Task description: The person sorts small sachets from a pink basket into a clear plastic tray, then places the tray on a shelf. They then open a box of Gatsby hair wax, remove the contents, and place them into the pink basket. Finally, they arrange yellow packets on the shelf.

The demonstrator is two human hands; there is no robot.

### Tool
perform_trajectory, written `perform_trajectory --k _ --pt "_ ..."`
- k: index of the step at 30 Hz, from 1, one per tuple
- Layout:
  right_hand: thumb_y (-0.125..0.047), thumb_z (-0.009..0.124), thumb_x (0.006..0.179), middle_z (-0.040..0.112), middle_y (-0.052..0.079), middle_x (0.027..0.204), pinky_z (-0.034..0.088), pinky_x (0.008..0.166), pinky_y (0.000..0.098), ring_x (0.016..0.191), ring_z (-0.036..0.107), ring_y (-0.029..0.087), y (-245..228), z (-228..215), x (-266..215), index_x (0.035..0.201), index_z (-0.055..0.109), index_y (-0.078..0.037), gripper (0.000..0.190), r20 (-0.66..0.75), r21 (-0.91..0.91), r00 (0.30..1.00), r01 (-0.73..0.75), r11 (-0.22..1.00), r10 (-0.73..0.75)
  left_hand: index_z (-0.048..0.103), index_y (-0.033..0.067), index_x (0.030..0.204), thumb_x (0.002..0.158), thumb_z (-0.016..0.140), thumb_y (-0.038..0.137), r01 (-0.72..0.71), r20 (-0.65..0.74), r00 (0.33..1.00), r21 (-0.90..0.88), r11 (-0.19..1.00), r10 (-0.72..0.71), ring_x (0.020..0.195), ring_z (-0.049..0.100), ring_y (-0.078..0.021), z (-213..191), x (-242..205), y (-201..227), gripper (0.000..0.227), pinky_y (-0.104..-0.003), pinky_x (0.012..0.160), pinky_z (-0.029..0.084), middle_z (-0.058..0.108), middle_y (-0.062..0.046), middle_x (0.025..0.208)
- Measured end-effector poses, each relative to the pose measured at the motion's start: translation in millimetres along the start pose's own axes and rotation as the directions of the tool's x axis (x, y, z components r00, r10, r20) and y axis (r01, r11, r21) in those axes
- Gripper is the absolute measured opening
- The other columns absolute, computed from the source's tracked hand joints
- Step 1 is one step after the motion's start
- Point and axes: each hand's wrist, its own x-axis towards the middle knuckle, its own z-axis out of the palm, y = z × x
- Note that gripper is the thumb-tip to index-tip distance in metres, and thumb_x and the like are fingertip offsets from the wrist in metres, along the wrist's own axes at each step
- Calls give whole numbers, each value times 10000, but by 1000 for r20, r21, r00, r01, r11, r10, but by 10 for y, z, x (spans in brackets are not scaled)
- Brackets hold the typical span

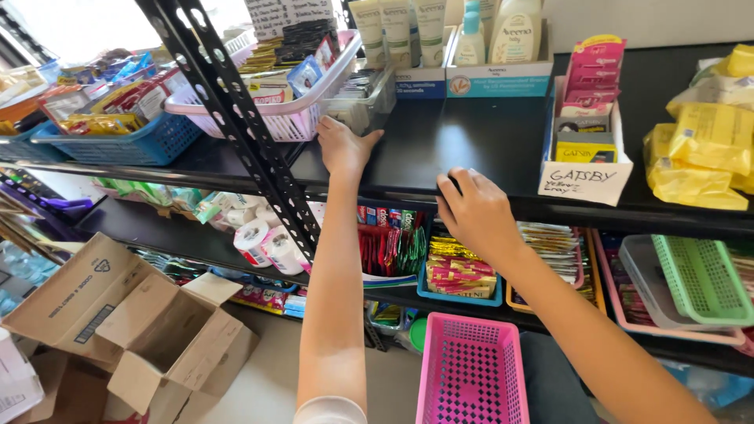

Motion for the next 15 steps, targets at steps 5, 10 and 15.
perform_trajectory --k 5,10,15 --pt "-152 731 884 588 131 1087 568 845 411 1018 678 321 23 21 -9 1139 620 -25 306 11 -8 1000 -4 1000 4 338 -164 1311 601 968 547 -78 -18 997 8 997 78 1195 554 -465 99 69 -123 1186 -461 1019 484 489 -361 1308" --pt "-149 729 894 583 136 1093 551 904 428 1050 660 329 45 -19 -39 1162 606 -23 321 37 44 999 -14 999 13 323 -187 1352 617 959 546 -44 25 999 13 999 44 1238 519 -479 92 67 -175 1218 -471 1057 441 477 -372 1342" --pt "-181 729 883 592 172 1220 509 962 469 1116 611 392 -51 -415 -154 1222 606 -39 388 49 225 998 -36 974 25 264 -243 1400 690 881 631 -148 185 974 71 986 133 1162 597 -458 -199 -193 -64 1284 -458 953 518 522 -386 1286"
